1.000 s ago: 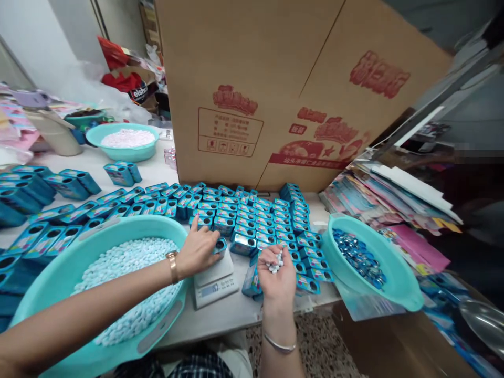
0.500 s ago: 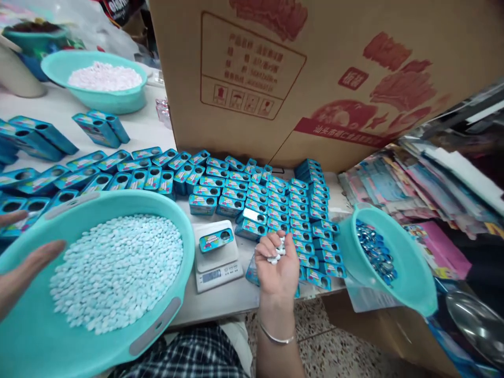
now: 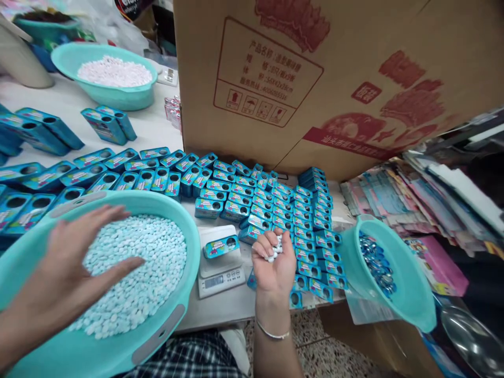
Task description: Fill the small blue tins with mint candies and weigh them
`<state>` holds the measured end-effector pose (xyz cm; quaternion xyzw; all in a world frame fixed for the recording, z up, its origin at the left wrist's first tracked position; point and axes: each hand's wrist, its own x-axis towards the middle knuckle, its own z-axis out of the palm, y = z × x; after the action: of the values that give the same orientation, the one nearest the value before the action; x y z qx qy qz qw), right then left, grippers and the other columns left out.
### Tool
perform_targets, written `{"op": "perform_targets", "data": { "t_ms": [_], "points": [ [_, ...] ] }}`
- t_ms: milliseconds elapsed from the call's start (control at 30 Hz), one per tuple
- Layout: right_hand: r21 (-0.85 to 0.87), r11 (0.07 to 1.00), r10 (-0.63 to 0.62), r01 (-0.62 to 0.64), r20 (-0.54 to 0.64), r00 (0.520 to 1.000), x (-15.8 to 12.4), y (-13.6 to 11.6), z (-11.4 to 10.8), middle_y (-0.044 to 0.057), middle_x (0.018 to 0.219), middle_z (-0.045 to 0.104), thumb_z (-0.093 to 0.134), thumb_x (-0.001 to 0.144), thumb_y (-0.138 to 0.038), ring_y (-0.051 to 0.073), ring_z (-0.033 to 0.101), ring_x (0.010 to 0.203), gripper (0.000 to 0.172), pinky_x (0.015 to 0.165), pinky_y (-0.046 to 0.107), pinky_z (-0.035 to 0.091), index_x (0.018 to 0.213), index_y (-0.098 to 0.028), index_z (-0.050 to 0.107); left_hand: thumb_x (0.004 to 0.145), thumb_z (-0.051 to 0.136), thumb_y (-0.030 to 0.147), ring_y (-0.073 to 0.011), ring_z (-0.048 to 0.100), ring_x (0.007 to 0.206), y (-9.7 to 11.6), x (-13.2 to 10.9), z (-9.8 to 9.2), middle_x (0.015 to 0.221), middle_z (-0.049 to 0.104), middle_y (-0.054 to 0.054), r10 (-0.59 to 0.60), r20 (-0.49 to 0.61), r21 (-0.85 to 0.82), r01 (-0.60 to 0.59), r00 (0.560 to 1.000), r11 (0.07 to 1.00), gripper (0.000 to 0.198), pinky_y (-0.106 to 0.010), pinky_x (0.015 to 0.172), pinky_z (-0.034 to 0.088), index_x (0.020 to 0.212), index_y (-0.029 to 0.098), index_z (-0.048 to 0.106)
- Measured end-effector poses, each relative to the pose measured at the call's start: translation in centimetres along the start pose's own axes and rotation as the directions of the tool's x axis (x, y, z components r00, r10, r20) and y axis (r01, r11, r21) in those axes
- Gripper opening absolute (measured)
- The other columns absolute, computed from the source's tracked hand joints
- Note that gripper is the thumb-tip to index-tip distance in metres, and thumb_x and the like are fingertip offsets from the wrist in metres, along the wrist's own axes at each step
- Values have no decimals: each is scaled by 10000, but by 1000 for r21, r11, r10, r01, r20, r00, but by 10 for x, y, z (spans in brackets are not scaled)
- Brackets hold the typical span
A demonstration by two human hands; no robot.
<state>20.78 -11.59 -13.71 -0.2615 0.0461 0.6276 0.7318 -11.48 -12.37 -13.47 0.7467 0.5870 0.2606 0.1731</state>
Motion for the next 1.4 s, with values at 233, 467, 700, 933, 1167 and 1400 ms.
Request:
{"op": "perform_targets", "data": {
  "t_ms": [233, 467, 700, 933, 1167, 1400],
  "points": [
    [35, 999, -37, 39, -57, 998, -1, 0, -7, -78, 596, 410, 479, 901, -268, 56, 409, 500, 154, 477, 170, 414, 763, -201, 493, 765, 654, 460, -382, 307, 1375, 73, 33, 83, 1362, 529, -153, 337, 292, 166, -394, 895, 904, 676, -651, 1115, 77, 1329, 173, 418],
    [50, 997, -47, 52, -105, 993, -21, 2, 3, -50, 631, 544, 522, 874, -275, 86, 553, 599, 153, 669, 268, 535, 740, -204, 541, 766, 629, 278, -220, 606, 1021, 103, 49, 63, 1068, 661, -27, 355, 118, -98, -345, 927, 934, 337, -557, 1137, 162, 1088, 219, 547],
    [52, 952, 305, -301, -115, 945, -34, 93, 19, 39, 846, 703, 650, 782, -361, 190, 669, 871, 176, 741, 351, 537, 780, -211, 558, 753, 569, 214, -172, 609, 867, 68, 23, -45, 996, 585, -16, 275, 110, 146, -289, 955, 946, 367, -264, 745, 480, 1116, 261, 594],
    [30, 817, 577, -576, -76, 813, -48, 210, 9, 11, 757, 627, 681, 690, -529, 164, 601, 653, 351, 599, 316, 494, 779, -229, 524, 672, 462, 106, -254, 638, 844, 51, 11, -72, 976, 611, -81, 114, 523, 509, -417, 844, 753, 422, -374, 730, 506, 1008, 245, 676],
    [117, 751, 655, -650, -15, 755, -47, 236, 14, 15, 730, 590, 635, 747, -454, 133, 538, 607, 264, 547, 273, 456, 751, -212, 531, 636, 432, 49, -295, 637, 992, 52, 16, -73, 1126, 617, -134, -57, 689, 550, -470, 722, 690, 524, -445, 854, 511, 1075, 210, 668],
    [85, 750, 660, -656, -29, 751, -46, 230, 20, 19, 739, 590, 638, 731, -461, 145, 574, 629, 282, 584, 308, 507, 789, -202, 541, 646, 441, 106, -290, 656, 918, 46, 22, -78, 1078, 619, -119, -71, 666, 557, -431, 742, 710, 424, -433, 789, 526, 983, 223, 670]
  ]
}}
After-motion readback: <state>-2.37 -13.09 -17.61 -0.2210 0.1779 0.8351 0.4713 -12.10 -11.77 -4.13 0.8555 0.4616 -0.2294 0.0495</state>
